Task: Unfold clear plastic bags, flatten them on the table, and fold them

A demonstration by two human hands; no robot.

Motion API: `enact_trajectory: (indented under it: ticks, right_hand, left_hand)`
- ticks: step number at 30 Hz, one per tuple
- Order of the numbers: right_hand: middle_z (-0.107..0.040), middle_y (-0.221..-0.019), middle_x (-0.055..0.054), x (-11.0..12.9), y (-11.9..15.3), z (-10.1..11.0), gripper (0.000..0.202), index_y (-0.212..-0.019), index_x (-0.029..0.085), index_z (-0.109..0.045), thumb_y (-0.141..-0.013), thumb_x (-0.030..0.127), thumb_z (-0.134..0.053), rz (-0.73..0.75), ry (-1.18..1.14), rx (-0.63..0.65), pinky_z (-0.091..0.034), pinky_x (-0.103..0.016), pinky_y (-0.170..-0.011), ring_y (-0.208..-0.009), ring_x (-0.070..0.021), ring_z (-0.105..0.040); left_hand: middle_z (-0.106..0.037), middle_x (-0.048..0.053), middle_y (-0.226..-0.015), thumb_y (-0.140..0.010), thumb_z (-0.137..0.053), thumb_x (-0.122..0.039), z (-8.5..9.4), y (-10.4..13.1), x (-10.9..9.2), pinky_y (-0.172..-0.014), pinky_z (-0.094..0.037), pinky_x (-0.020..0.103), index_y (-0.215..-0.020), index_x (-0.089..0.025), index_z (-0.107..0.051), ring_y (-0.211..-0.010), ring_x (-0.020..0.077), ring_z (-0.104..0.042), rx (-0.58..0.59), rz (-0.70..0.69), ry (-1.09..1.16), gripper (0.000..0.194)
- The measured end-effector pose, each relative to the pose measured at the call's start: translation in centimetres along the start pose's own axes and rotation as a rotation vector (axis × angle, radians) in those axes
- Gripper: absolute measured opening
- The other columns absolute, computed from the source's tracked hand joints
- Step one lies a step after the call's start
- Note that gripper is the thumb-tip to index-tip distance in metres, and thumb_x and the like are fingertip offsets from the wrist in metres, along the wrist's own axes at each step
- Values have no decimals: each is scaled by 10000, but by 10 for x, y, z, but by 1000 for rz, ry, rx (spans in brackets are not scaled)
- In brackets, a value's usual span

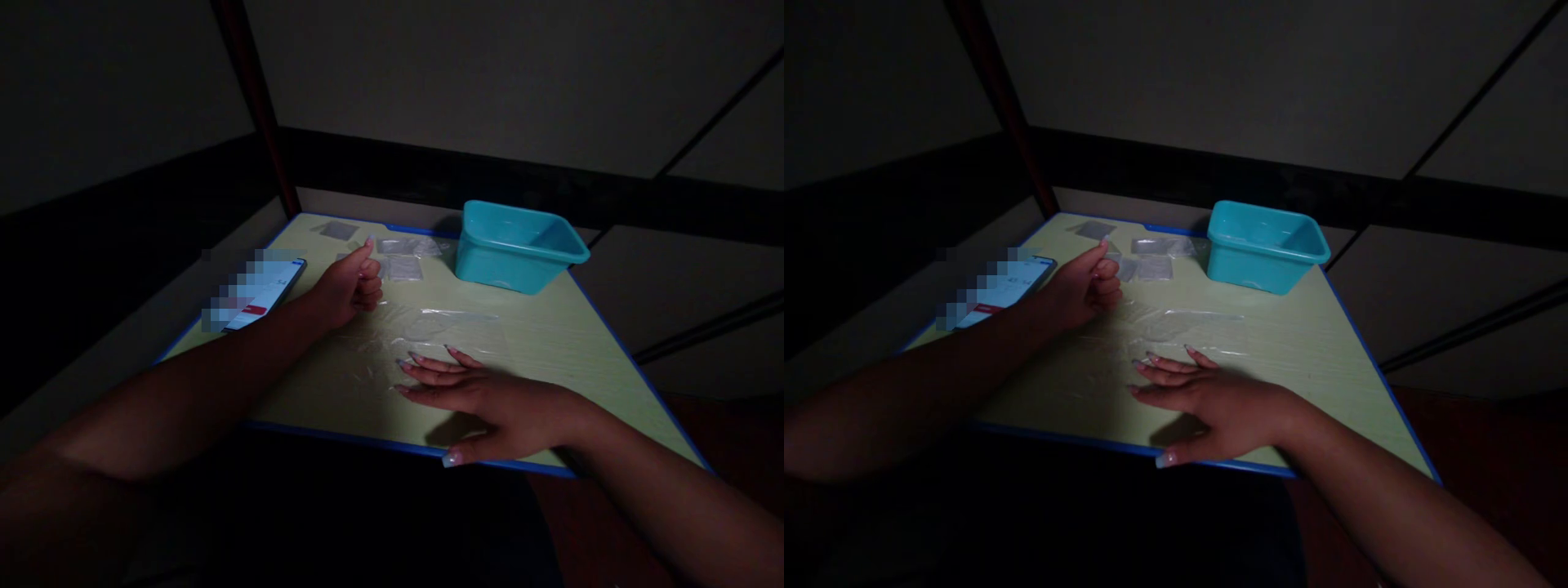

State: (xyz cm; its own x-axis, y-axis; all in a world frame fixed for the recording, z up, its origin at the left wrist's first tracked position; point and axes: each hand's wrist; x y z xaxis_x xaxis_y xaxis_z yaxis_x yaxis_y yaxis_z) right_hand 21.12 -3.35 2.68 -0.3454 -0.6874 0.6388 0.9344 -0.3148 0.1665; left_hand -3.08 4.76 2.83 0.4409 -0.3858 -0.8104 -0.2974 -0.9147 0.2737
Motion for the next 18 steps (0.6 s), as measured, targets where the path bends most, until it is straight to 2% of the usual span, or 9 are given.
enact_trajectory:
  ticks: [9,18]
  right_hand:
    - [-197,-1527,-40,1,1,5,764,-1434,357,-266,-786,382,-671,1,-26,8,39,-520,-1115,-1411,-241,-152]
    - [-188,-1529,-39,1,2,5,768,-1436,359,-253,-789,387,-666,9,-16,8,33,-523,-1116,-1410,-242,-153]
  left_hand:
    - [-195,-57,-358,-915,-411,-467,1,0,0,-327,-69,220,-464,-212,-287,-268,73,-187,-16,44,107,533]
    - [-185,-58,-357,-923,-386,-468,3,-2,3,-332,-73,221,-457,-207,-301,-275,68,-173,8,18,30,542]
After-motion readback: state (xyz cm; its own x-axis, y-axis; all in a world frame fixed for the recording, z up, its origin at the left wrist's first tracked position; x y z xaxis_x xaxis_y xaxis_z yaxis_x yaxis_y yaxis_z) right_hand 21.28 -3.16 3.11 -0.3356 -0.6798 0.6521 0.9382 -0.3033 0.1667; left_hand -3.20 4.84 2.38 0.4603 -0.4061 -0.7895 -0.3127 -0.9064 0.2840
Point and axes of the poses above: each hand's wrist, its own y-axis away from the middle knuckle, its own z-axis out of the back of the hand, x = y × z
